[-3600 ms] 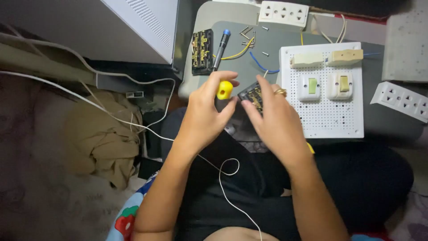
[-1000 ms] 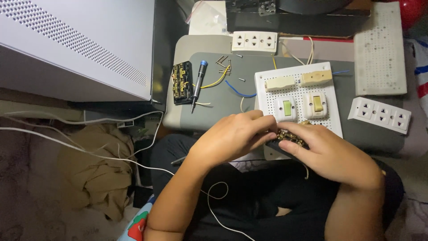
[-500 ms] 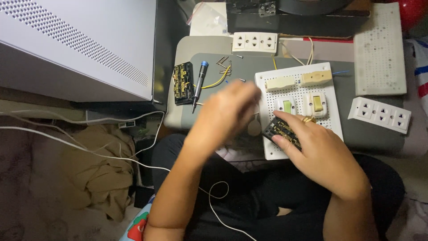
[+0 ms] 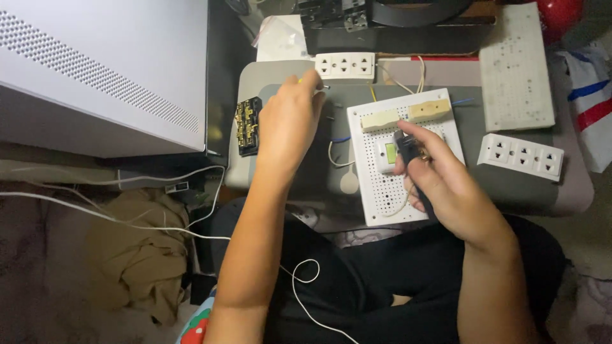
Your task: The person assembles electrical components on a perforated board, using a screwdriver to tighten screws on switches and sockets. They handle wires and small metal parts, securing them into place on the board.
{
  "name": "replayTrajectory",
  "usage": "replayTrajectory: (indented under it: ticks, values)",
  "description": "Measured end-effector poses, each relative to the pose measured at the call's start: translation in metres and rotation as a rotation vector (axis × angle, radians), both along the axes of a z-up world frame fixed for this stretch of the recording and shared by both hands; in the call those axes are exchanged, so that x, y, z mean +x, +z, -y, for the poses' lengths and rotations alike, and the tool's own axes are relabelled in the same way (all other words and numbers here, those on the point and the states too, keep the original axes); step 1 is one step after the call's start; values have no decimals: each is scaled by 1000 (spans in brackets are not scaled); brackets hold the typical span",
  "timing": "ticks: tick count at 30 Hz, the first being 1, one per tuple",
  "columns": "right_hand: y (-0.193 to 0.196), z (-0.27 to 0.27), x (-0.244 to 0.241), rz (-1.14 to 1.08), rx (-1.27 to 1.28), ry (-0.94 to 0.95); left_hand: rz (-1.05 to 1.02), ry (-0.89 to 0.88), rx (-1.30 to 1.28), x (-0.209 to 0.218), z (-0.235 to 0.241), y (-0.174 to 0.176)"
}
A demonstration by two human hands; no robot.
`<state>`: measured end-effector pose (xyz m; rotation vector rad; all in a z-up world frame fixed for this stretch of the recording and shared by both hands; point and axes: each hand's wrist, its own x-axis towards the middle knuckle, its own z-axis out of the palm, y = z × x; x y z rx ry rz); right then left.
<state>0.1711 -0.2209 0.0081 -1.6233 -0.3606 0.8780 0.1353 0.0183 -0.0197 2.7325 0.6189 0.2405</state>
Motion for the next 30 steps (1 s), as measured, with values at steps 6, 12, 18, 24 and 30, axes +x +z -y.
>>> replayTrajectory:
  ticks: [6, 12, 18, 24, 30]
  values:
    - [-12, -4, 1, -392, 672, 45, 371, -227, -413, -48, 23, 38]
    - [-19, -13, -5, -456, 778, -59, 358, -278, -596, -55, 34, 29]
    - [-28, -4, 7, -599, 914, -177, 279, -168, -591, -57, 21, 26]
    - [-24, 4, 16, 39, 617, -152, 283, -191, -648, -54, 18, 16]
    - [-43, 53, 70, 839, 435, -374, 450, -236, -621, -56, 15, 24]
